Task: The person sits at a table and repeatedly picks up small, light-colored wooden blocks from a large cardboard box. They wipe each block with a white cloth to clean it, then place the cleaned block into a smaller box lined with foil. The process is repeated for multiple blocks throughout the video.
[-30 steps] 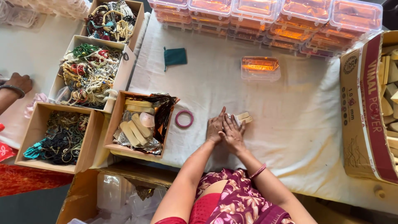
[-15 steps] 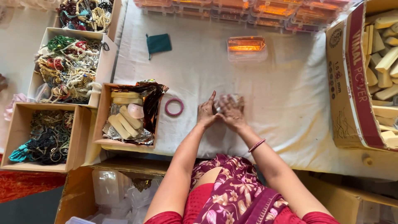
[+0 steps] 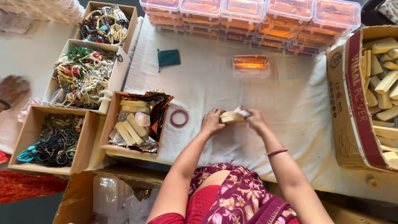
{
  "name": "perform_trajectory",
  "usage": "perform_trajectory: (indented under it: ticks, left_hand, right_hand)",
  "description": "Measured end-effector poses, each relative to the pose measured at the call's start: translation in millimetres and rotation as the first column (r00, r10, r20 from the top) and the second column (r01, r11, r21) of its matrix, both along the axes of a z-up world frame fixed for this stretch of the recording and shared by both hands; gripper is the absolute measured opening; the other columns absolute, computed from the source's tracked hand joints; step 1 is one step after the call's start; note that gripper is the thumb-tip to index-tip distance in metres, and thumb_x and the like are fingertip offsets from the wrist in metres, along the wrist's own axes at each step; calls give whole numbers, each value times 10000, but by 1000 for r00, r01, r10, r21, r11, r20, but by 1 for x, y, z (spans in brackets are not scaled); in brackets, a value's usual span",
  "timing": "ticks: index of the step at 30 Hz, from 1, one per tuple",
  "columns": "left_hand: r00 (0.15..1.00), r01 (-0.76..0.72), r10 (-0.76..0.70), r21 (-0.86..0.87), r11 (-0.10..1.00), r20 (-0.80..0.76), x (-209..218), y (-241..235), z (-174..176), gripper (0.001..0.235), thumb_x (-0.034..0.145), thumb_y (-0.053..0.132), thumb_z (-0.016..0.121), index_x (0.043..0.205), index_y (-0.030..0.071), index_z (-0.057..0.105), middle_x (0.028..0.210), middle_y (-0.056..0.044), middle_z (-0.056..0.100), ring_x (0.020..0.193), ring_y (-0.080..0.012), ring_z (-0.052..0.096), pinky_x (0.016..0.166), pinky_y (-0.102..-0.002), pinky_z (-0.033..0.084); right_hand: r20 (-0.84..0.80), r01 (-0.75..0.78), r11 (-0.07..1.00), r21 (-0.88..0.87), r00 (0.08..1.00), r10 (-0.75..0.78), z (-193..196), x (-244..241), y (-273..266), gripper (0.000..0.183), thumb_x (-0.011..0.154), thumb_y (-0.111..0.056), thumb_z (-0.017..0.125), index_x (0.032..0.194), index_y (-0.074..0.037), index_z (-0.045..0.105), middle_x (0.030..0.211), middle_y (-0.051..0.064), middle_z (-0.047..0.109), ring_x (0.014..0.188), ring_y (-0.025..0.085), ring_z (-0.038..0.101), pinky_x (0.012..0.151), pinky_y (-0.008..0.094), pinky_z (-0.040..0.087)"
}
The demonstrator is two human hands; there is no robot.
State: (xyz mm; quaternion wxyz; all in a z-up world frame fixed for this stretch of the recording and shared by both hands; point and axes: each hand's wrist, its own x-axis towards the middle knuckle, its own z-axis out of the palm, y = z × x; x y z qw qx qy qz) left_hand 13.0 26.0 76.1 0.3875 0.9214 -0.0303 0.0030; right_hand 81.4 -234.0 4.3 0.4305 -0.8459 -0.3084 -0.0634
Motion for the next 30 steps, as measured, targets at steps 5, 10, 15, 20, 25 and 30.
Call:
perform_trajectory:
  ticks: [5,10,15,20,25,30]
  left_hand:
    - [973,-138,-17,-638,758,-232,25,1,-42,466,742,169,848,1161,74,669,1135,-75,660,1042,-222,649,909,-373,530]
    - [934,-304,-109,-915,263,-342,35,-14,-42,390,865,205,779,1209,74,650,1159,-71,682,1044,-156,657,922,-343,523]
    - [883,-467,-206,-841,-275,-422,23,-31,-46,472,1000,367,517,1443,203,514,1300,-33,632,1129,-208,630,974,-399,525]
    - [866,-471,-277,-865,-173,-416,13,-51,-52,503,1058,364,408,1500,143,504,1455,-59,602,1278,-231,609,1045,-401,521]
    - [844,-509,-345,-816,-273,-411,12,-39,-39,496,1033,403,410,1442,145,517,1370,-39,622,1210,-239,627,1018,-412,537]
    - [779,-589,-256,-808,18,-573,12,-62,-62,481,1048,413,501,1423,119,567,1250,-21,666,1086,-169,651,850,-367,530]
  right_hand:
    - [-904,669,679,304,428,-17,-21,37,-11,337,841,90,552,1131,-21,684,1014,109,729,858,221,703,730,360,580]
    - [-792,378,893,244,609,-41,9,-24,57,310,1057,-156,553,1294,-2,682,970,176,639,773,298,594,671,406,452]
    - [-20,-32,987,-159,999,29,39,-57,104,630,1076,-414,467,1591,-58,393,1705,210,220,1569,403,208,1243,500,188]
    - [-7,155,951,-267,987,-163,25,-30,97,717,1058,-482,419,1631,-71,291,1726,191,101,1588,397,95,1234,562,84]
    - [-147,-3,977,-214,989,-29,29,-74,87,655,1080,-438,397,1631,-100,291,1737,188,102,1599,401,89,1243,578,96]
    - [-177,276,944,-184,935,-308,11,-44,84,672,1058,-388,536,1623,-95,323,1720,196,186,1597,361,134,1257,478,151]
